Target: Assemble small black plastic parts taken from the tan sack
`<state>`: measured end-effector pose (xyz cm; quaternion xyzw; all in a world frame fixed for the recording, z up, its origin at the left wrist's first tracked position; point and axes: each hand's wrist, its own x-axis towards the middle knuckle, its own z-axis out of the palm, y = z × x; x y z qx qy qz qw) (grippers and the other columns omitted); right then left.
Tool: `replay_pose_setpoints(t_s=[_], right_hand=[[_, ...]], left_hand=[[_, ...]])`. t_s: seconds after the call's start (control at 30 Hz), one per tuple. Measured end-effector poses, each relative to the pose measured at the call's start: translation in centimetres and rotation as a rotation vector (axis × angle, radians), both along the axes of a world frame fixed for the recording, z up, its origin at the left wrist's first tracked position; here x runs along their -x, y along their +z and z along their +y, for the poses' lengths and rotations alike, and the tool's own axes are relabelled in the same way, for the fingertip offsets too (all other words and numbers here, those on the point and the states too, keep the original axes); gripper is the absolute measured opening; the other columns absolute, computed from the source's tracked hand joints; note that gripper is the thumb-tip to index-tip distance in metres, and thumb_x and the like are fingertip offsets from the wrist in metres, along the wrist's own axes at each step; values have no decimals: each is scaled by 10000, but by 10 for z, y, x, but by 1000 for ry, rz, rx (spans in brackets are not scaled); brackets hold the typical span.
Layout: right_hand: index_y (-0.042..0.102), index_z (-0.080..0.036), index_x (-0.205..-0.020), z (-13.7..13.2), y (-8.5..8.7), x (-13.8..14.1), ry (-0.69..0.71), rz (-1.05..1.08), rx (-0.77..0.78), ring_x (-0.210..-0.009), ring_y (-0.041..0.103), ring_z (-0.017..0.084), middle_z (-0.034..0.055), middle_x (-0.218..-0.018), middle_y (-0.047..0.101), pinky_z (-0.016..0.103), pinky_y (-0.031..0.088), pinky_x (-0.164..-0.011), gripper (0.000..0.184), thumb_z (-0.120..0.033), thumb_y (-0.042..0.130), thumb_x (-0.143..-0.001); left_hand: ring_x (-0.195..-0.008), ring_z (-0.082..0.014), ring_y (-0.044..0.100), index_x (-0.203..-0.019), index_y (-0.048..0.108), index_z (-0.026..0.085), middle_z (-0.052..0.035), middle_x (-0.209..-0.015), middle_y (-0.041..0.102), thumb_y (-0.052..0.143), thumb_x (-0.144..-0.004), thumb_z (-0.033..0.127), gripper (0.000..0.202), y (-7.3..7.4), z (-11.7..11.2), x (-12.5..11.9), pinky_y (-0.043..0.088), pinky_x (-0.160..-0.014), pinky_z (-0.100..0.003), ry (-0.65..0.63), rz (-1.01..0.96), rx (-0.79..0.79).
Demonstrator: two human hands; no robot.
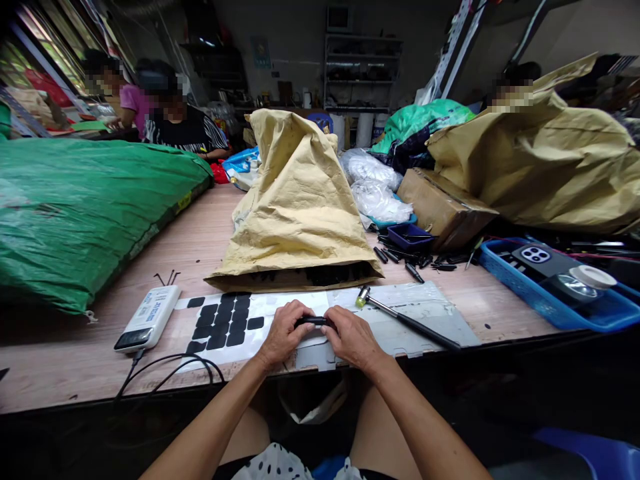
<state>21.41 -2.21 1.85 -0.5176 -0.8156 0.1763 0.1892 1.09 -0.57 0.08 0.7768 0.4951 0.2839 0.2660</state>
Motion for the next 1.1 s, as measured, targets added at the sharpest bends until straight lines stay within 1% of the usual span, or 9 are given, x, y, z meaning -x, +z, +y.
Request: replay_pose_setpoints(t_s=[0.13,0.2,0.47,0.63,0.73,0.8,0.87,0.97,1.1], right_hand=[[563,-232,-893,-1,3,1,-30,-43,12,-813,559,164,4,-889,619,275,372,-707,157,-374,557,-961],[572,-231,-877,-1,1,3,-61,-63,11,-816,564,168,10,-882,630,278,364,-704,195,-387,523,-983],[561,-220,-792,6,-14,15,-120,-40,48,-857,557,185,23,-861,652,285,362,-742,143,-237,564,-933],[554,-216,-778,5,-11,22,-148,-40,32,-845,545,188,29,-850,650,287,358,-725,142,-224,570,-919],[600,-225,-812,4,-6,12,-137,-7,52,-843,555,193,19,-833,656,293,373,-720,128,-288,588,-922],[645,-236,-912,6,-3,-5,-155,50,36,-859,570,199,16,-860,665,301,400,-739,130,-363,619,-910],[657,-233,-1025,9,-2,-25,-226,99,-21,-874,582,206,25,-901,665,313,426,-764,218,-410,634,-899],[659,-225,-1049,10,-2,-46,-307,78,-87,-884,586,216,37,-912,650,330,440,-787,219,-389,621,-910],[663,-232,-1067,4,1,-34,-115,-15,-105,-953,573,230,48,-963,656,343,432,-862,210,-368,658,-907]], left_hand=[[-985,-221,574,-995,672,255,-5,-1011,710,627,-878,266,126,-3,0,1,389,-919,-375,23,-17,9],[-980,-227,572,-996,674,261,-3,-1003,724,644,-872,268,127,-5,0,1,389,-926,-382,29,-19,14],[-941,-214,567,-868,656,237,6,-905,711,660,-837,189,57,-10,2,0,384,-885,-374,52,-39,-3],[-923,-207,566,-845,647,226,3,-879,698,672,-826,176,59,-12,2,1,389,-866,-362,68,-68,-5],[-939,-213,569,-876,659,235,4,-904,702,680,-827,187,71,-11,2,0,392,-874,-364,70,-66,1],[-960,-220,572,-910,672,243,-2,-926,701,688,-829,204,91,-11,2,0,397,-883,-367,78,-66,10],[-970,-222,574,-936,683,248,-7,-934,695,697,-829,214,113,-11,2,0,404,-890,-368,86,-68,21],[-969,-220,575,-933,689,247,-7,-932,689,703,-825,210,115,-10,2,0,406,-897,-368,88,-72,29],[-970,-224,575,-926,687,238,-7,-932,692,710,-816,197,120,-8,1,0,397,-905,-374,82,-73,30]])
